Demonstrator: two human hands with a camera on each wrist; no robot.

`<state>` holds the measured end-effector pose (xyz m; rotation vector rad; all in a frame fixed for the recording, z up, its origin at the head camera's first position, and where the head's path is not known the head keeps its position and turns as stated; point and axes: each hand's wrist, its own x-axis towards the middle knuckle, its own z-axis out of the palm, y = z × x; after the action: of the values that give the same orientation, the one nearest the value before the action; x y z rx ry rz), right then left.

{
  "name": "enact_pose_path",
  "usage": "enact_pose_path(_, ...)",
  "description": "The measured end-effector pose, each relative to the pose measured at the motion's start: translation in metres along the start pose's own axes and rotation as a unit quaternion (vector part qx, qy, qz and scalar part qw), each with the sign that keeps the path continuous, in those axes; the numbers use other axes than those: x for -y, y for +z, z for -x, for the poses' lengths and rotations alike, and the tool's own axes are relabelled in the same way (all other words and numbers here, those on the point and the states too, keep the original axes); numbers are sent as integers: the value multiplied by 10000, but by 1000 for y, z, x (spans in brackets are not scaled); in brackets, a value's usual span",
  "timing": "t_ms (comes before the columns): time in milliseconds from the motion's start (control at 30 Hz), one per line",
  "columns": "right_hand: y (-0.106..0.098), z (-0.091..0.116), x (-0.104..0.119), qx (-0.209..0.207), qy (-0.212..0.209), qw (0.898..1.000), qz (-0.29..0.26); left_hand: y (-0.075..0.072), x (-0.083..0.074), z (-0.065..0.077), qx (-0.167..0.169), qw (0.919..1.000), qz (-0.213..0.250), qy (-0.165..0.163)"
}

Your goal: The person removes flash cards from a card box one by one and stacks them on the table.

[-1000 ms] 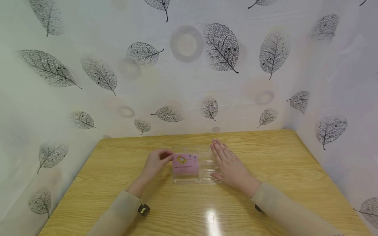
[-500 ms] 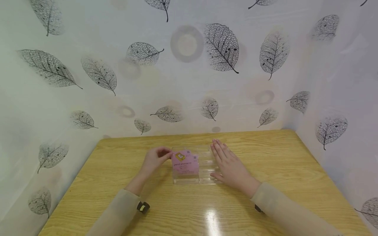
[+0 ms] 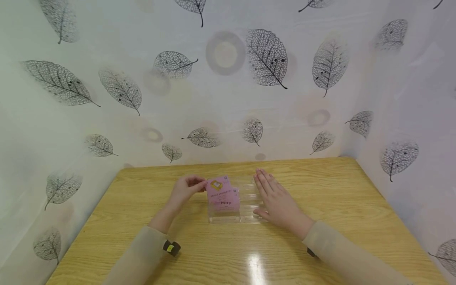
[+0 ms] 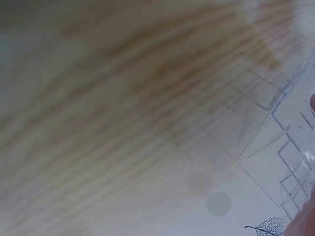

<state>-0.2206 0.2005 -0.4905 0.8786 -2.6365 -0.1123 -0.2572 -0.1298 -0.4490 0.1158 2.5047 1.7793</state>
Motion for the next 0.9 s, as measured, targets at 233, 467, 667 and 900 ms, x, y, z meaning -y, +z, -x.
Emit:
enact_pose_path(233, 0, 0, 0, -70, -19, 10000, -15, -8, -8, -1, 12, 9998, 168, -97)
enact_pose_path(467, -1, 0, 1, -56, -15, 10000, -1, -19, -12, -1, 2, 9994, 303, -144)
enact_pose_path(667, -3, 0, 1, -66, -43, 10000, -1, -30, -9, -1, -54, 9991, 413, -67)
enact_pose_path(900, -4, 0, 1, 107, 26, 9999, -10, -43, -2, 2, -219, 9984, 511, -136)
